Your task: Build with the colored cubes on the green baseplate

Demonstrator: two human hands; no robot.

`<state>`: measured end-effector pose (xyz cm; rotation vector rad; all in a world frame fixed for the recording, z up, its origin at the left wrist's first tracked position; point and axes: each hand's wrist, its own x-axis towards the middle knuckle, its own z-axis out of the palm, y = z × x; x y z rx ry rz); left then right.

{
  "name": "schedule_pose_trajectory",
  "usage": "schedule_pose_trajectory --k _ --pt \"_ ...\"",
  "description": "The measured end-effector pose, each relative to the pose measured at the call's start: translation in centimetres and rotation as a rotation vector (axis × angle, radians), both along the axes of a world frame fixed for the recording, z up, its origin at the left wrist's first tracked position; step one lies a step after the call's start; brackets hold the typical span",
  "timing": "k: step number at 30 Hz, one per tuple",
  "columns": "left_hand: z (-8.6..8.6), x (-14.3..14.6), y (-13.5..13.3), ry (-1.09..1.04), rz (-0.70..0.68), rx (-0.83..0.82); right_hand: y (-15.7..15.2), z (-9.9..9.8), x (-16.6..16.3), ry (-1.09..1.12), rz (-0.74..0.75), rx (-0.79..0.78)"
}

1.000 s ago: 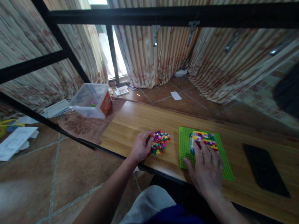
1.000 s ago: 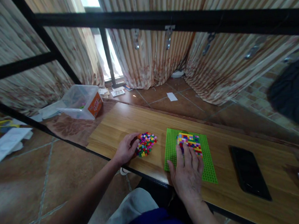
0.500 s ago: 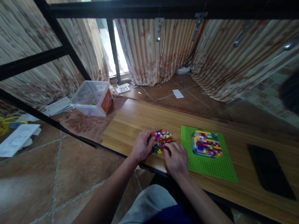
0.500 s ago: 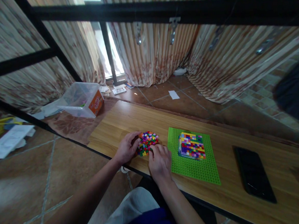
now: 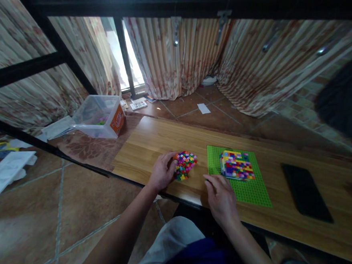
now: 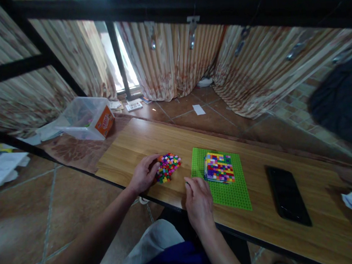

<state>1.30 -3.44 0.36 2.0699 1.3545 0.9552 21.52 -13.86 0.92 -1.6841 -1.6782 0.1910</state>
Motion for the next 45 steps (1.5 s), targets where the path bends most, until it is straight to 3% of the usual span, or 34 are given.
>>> schedule_pose_trajectory --k 6,14,24,35,45 --pt "0.0 -0.1 0.0 0.003 0.000 0.003 -1.4 0.7 3.7 0.014 -0.101 0.110" --pt "-0.4 -0.2 0.3 0.021 -0.004 0.034 0.2 0.3 6.6 -0.043 -0.237 0.220" --pt "-0.1 -0.2 0.2 0.027 -0.008 0.019 0.6 -0.6 7.0 -0.017 -0.266 0.228" --pt "0.1 -0.2 0.2 0.034 -0.014 0.034 0.8 0.2 6.6 0.080 -0.339 0.176" --pt "0.2 -0.1 0.2 0.043 -0.002 0.021 0.7 -0.4 6.5 0.019 -0.331 0.251"
